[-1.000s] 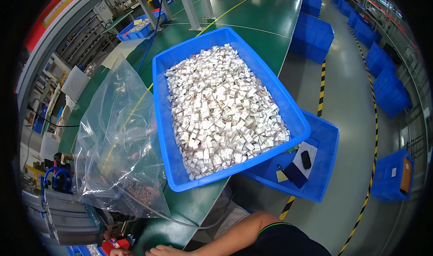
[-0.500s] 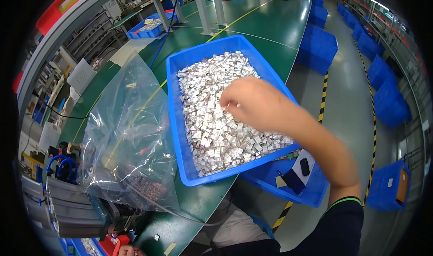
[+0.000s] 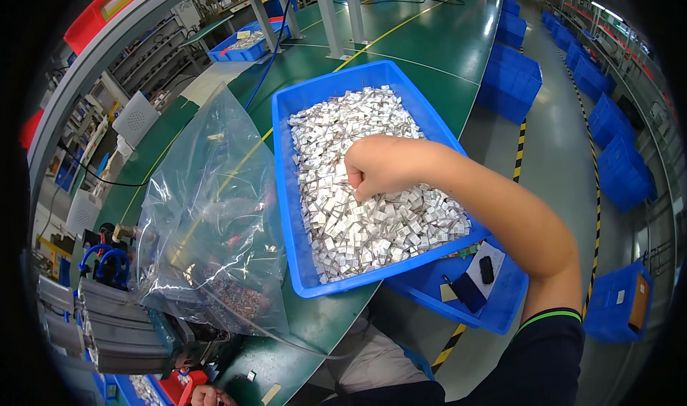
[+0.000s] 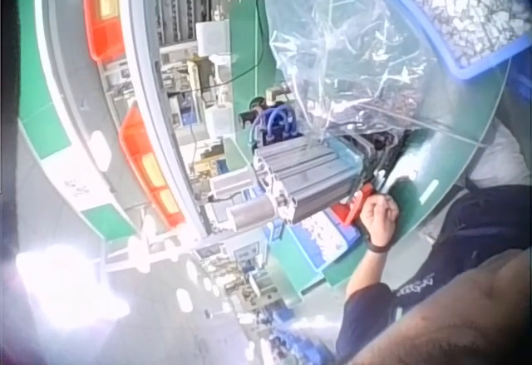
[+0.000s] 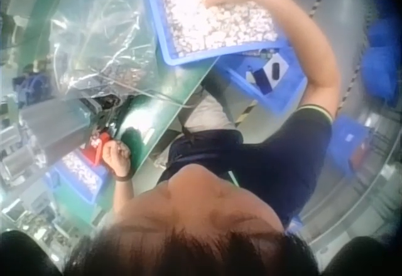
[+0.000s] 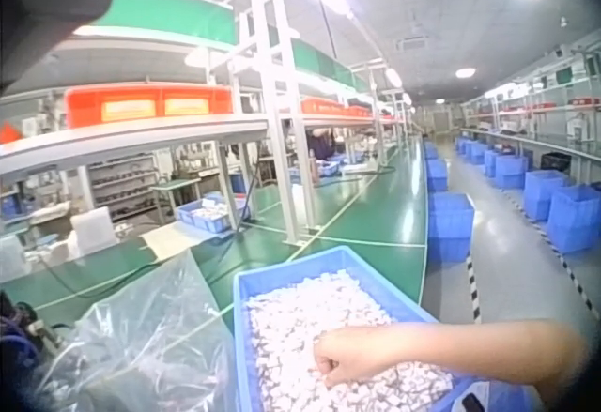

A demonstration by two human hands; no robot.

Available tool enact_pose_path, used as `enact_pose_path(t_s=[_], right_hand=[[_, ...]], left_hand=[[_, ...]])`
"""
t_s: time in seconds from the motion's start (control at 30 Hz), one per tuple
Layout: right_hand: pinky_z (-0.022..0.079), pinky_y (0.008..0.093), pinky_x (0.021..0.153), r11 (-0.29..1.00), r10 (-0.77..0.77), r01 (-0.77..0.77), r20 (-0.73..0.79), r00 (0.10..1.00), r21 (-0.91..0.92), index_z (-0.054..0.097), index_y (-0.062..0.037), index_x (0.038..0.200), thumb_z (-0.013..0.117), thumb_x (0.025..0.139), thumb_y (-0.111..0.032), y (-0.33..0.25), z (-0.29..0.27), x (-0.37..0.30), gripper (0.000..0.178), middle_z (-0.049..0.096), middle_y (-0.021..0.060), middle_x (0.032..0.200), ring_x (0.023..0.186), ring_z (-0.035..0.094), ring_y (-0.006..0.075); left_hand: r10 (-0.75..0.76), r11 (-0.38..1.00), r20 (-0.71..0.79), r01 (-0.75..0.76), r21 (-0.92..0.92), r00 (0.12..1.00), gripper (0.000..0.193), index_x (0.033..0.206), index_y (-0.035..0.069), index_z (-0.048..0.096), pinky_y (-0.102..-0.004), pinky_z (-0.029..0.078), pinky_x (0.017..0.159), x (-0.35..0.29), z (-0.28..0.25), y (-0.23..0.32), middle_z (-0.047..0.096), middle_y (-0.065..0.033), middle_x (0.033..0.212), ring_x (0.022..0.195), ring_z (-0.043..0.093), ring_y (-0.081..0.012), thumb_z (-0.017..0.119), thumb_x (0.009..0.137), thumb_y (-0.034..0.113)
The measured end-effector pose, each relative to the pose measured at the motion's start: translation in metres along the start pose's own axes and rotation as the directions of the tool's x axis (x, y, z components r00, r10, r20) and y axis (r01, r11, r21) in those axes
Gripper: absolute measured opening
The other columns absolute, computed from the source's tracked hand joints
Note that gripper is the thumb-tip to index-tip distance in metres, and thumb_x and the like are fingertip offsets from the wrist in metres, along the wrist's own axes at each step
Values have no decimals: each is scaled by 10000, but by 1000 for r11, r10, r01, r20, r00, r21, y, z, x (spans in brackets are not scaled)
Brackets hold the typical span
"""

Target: The person assembles small white plastic components into a pneumatic assembly machine by hand.

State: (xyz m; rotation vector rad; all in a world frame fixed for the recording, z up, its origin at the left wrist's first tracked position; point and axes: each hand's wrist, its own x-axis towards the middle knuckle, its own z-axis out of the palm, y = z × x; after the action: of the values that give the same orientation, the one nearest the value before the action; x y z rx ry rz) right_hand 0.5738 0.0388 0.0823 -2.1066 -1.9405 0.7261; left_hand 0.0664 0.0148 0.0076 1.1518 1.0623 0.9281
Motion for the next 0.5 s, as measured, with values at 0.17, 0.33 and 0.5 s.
enact_pose_path(t_s=[0.17,0.33,0.5], right_hand=[[494,309,617,975,23,-8,-66,998,222,628,14,857,703,733,-110,12,-2,-11,191,654,101,806,692,628,170],[496,236,581,738,122,31,-179,976,674,593,46,981,677,796,-92,-6,-1,-28,246,642,90,815,713,617,112],[496,215,581,593,120,142,-262,958,792,579,47,991,680,801,-69,-28,6,-46,245,630,96,844,713,611,103]], left_hand=[[-38,999,-3,38,-12,999,99,840,39,510,-215,322,371,2,1,2,460,-28,582,420,395,-97,527,910,106],[-39,999,-14,39,-16,999,104,837,36,513,-215,317,370,2,1,2,464,-29,584,421,388,-94,525,912,106],[-44,999,-25,44,-8,999,106,837,34,514,-218,312,371,1,1,2,472,-32,591,426,384,-91,524,913,107]])
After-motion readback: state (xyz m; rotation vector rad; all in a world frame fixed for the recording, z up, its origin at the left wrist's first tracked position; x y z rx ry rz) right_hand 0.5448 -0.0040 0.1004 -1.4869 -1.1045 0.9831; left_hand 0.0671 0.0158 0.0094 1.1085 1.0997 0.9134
